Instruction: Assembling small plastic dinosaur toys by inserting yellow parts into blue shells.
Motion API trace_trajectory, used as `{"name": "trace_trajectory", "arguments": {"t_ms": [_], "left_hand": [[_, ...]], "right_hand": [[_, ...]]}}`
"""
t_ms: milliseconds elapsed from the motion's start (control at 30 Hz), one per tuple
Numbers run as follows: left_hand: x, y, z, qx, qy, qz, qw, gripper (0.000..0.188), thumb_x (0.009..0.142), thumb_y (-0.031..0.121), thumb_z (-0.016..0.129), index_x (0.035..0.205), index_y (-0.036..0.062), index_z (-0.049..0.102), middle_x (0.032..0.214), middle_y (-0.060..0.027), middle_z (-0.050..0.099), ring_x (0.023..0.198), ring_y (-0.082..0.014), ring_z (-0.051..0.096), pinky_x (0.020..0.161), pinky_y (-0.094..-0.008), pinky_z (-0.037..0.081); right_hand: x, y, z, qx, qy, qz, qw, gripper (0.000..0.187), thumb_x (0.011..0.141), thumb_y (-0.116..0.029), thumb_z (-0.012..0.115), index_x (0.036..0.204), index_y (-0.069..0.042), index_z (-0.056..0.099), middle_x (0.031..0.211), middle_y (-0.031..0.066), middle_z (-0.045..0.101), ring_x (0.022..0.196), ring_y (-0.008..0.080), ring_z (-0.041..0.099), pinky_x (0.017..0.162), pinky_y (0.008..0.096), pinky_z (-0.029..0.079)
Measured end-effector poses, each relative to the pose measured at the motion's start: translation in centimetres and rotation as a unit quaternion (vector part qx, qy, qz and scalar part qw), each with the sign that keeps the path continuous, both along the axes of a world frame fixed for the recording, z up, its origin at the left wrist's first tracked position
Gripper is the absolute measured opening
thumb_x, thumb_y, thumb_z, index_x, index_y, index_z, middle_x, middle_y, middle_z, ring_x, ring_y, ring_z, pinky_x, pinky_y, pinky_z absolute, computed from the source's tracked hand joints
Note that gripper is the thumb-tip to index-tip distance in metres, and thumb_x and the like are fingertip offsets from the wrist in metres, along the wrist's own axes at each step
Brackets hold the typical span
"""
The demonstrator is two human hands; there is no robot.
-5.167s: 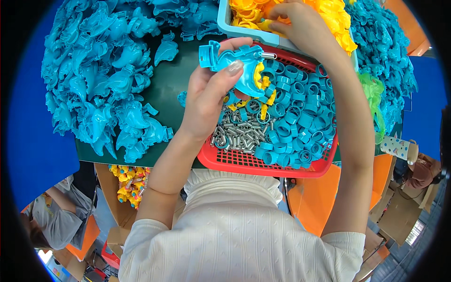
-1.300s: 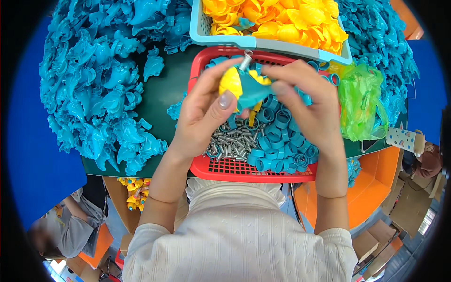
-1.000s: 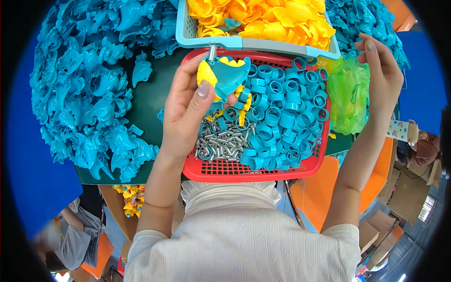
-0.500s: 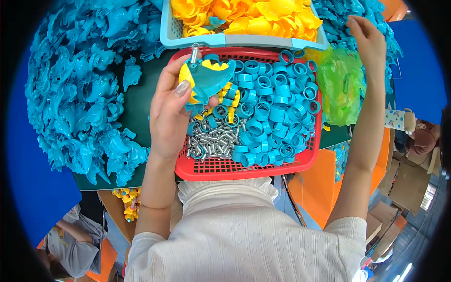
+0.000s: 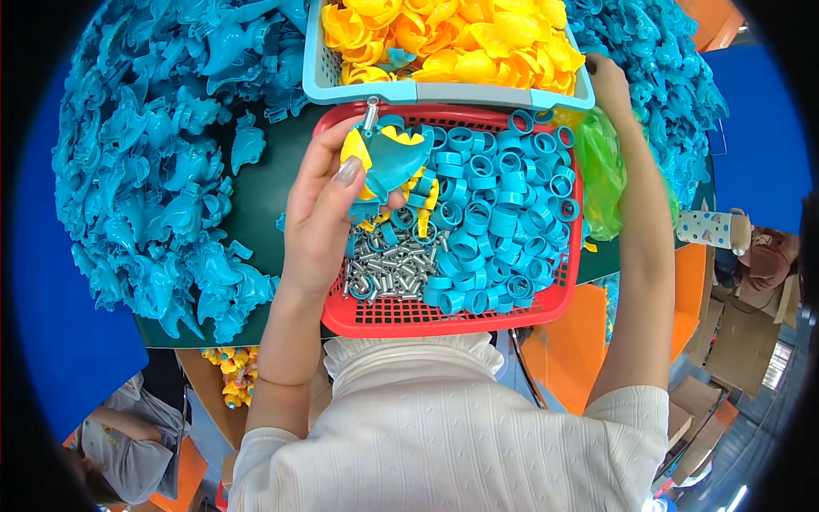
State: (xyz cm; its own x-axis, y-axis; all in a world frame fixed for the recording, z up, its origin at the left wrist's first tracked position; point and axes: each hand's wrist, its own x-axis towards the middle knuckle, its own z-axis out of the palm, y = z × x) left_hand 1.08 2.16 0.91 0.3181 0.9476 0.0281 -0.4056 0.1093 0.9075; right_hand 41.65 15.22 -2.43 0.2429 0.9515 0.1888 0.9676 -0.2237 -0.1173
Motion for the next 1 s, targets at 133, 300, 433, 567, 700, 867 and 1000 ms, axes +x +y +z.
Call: {"name": "trace_trajectory", "arguments": {"t_ms": [133, 300, 433, 567, 700, 867, 1000], "left_hand": [[-0.2, -0.2, -0.2, -0.011, 0.014, 0.019, 1.0, 0.041, 0.09, 0.018, 0.041, 0.124, -0.0036, 0.037, 0.109, -0.0129, 0.052, 0.084, -0.0158, 0.057, 0.072, -0.0277, 0.049], [-0.3, 0.1, 0.1, -0.014, 0.0, -0.003, 1.0, 0.042, 0.089, 0.018, 0.043, 0.124, -0.0036, 0.037, 0.109, -0.0132, 0.052, 0.086, -0.0162, 0.057, 0.072, -0.0281, 0.048], [-0.6, 0.0, -0.1, -0.021, -0.052, -0.018, 0.998, 0.05, 0.086, 0.025, 0.047, 0.125, -0.0035, 0.035, 0.116, -0.0178, 0.05, 0.086, -0.0186, 0.06, 0.071, -0.0286, 0.051], [-1.1, 0.3, -0.6, 0.031, -0.191, -0.078, 0.978, 0.06, 0.081, 0.031, 0.053, 0.126, -0.0028, 0.034, 0.126, -0.0231, 0.043, 0.094, -0.0227, 0.06, 0.072, -0.0309, 0.053], [-1.1, -0.1, -1.0, 0.009, -0.184, -0.049, 0.982, 0.065, 0.079, 0.031, 0.055, 0.13, -0.0022, 0.03, 0.127, -0.0182, 0.042, 0.091, -0.0249, 0.061, 0.074, -0.0327, 0.053], [-1.6, 0.3, -0.9, -0.002, -0.223, -0.074, 0.972, 0.058, 0.083, 0.027, 0.047, 0.129, -0.0039, 0.031, 0.121, -0.0165, 0.047, 0.081, -0.0235, 0.063, 0.072, -0.0327, 0.053], [-1.6, 0.3, -0.9, 0.006, -0.196, -0.091, 0.976, 0.058, 0.083, 0.028, 0.048, 0.128, -0.0044, 0.033, 0.117, -0.0166, 0.05, 0.083, -0.0232, 0.062, 0.071, -0.0322, 0.053]], "right_hand": [[-0.7, -2.3, 3.2, 0.008, 0.428, -0.02, 0.903, 0.034, 0.082, -0.02, 0.061, 0.106, 0.003, 0.057, 0.09, 0.0078, 0.064, 0.071, 0.0119, 0.058, 0.064, 0.0233, 0.047], [0.2, -6.2, 8.1, 0.086, 0.716, 0.037, 0.692, 0.025, 0.087, -0.014, 0.054, 0.106, 0.003, 0.054, 0.096, 0.011, 0.062, 0.075, 0.0111, 0.056, 0.064, 0.0227, 0.045], [-8.4, -10.5, 9.3, 0.187, 0.554, 0.149, 0.797, 0.021, 0.084, -0.005, 0.053, 0.104, 0.001, 0.051, 0.094, 0.0095, 0.058, 0.075, 0.0146, 0.058, 0.066, 0.0243, 0.047], [-17.4, -13.2, 9.9, 0.109, 0.252, 0.395, 0.877, 0.029, 0.073, 0.012, 0.053, 0.098, -0.001, 0.057, 0.103, 0.0137, 0.055, 0.087, 0.0175, 0.06, 0.072, 0.0294, 0.049], [-20.4, -13.3, 8.2, 0.108, 0.18, 0.464, 0.86, 0.034, 0.067, 0.015, 0.055, 0.096, -0.002, 0.059, 0.111, 0.0161, 0.051, 0.086, 0.0204, 0.06, 0.073, 0.0298, 0.049], [-22.0, -13.7, 7.7, 0.116, 0.35, 0.442, 0.818, 0.042, 0.069, 0.013, 0.054, 0.109, 0.0, 0.052, 0.122, 0.0181, 0.044, 0.098, 0.0218, 0.055, 0.076, 0.0299, 0.048], [-22.2, -14.3, 7.0, 0.067, 0.619, 0.321, 0.713, 0.047, 0.087, -0.017, 0.05, 0.127, 0.002, 0.037, 0.132, 0.0168, 0.037, 0.108, 0.0197, 0.048, 0.072, 0.029, 0.049]]}}
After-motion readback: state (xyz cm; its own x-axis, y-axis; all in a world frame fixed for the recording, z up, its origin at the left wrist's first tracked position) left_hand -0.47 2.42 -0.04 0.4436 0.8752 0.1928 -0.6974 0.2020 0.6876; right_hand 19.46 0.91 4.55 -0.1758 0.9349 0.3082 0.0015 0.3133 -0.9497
